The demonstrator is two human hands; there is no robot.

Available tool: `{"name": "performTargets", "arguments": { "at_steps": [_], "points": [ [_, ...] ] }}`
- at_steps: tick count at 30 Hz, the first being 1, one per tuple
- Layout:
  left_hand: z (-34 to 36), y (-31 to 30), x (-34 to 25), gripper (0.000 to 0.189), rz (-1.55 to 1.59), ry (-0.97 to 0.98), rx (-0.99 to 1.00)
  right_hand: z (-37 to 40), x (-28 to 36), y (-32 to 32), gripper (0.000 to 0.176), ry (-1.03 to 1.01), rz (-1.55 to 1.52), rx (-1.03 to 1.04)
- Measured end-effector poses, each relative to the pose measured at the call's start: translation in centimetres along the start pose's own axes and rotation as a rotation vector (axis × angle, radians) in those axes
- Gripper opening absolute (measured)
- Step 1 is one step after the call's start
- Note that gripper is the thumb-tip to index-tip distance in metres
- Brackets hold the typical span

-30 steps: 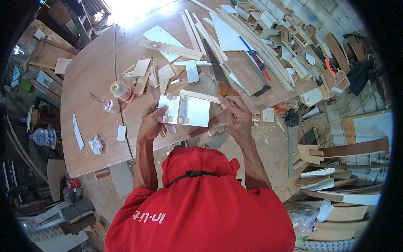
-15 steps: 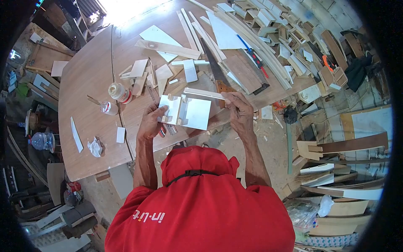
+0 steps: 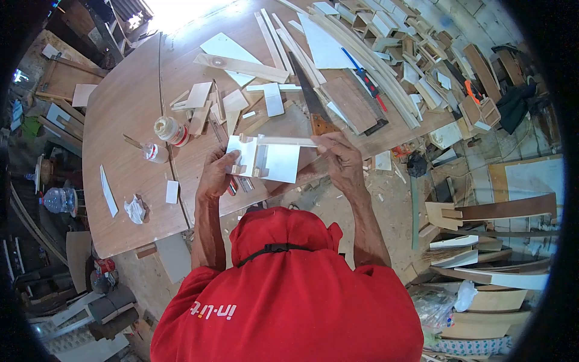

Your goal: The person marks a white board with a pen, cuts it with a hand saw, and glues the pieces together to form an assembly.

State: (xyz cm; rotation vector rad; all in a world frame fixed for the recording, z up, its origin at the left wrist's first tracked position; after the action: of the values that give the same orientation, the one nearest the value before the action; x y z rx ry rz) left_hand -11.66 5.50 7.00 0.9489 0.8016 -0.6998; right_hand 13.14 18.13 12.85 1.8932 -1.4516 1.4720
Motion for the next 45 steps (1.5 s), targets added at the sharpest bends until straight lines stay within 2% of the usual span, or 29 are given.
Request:
{"name": "performTargets", "arguments": {
  "at_steps": [3,5,6,8,12,14,15,17,20,23,27,30,32,36,45],
  "points": [
    [-0.2,0.1,0.1,0.027,-0.007,0.006,-0.001,0.0,0.3,0.6,0.021,-0.047,0.031,0.091],
    [0.0,0.5,0.0,0.028,0.038,0.023,-0.036,0.1,-0.2,-0.1,0.020,0.106,-0.111,-0.015],
    [-0.2,0.5,0.2,0.028,0.038,0.021,-0.033,0.1,-0.4,-0.2,0.020,0.108,-0.108,-0.018],
    [-0.5,0.4,0.5,0.027,-0.009,0.018,-0.011,-0.2,-0.1,0.3,0.020,-0.012,0.009,0.069],
    [-0.7,0.3,0.7,0.028,-0.007,0.019,-0.029,0.0,-0.1,0.5,0.020,0.011,0.016,0.093],
    [-0.6,0.4,0.7,0.027,-0.023,0.032,-0.038,0.1,-0.8,-0.1,0.020,0.167,-0.073,0.010],
    [-0.7,0.4,0.8,0.027,-0.024,0.031,-0.037,0.1,-1.0,-0.2,0.020,0.168,-0.074,0.008],
    [-0.9,0.2,1.0,0.026,-0.031,0.032,-0.034,-0.1,-0.5,0.2,0.020,0.008,0.048,0.113],
    [-1.0,0.1,1.2,0.027,-0.050,0.036,-0.036,0.1,-1.2,-0.1,0.020,0.051,-0.048,0.075],
    [-1.0,0.2,1.1,0.027,-0.108,0.031,-0.045,-0.1,-1.0,-0.3,0.020,0.088,-0.006,0.052],
    [-1.0,0.5,1.0,0.029,-0.086,0.027,-0.054,-0.1,-0.6,-0.1,0.020,0.025,0.043,0.125],
    [-0.9,0.8,0.9,0.028,-0.092,0.034,-0.058,0.0,-1.6,-0.4,0.020,0.110,-0.010,0.063],
    [-0.9,0.9,0.7,0.027,-0.076,0.049,-0.061,-0.1,-1.1,0.1,0.021,0.047,0.004,0.110],
    [-0.8,1.0,0.5,0.028,-0.090,0.035,-0.079,0.2,-1.5,-0.3,0.021,0.072,-0.048,0.081],
    [-1.3,0.9,0.5,0.028,-0.112,0.040,-0.083,-0.1,0.4,0.6,0.026,-0.227,0.209,0.117]
  ]
}}
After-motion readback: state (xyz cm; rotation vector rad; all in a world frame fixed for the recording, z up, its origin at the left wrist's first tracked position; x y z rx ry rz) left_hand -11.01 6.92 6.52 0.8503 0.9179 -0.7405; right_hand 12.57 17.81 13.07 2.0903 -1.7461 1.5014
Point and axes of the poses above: each hand's wrist, its own z-axis away from the middle knuckle, its own y-axis out of the palm, x = y × z, the point moved 7 cm from there along -z, towards the middle knuckle, and after that the axes turned 7 degrees about -y, right-handed, at the moved point
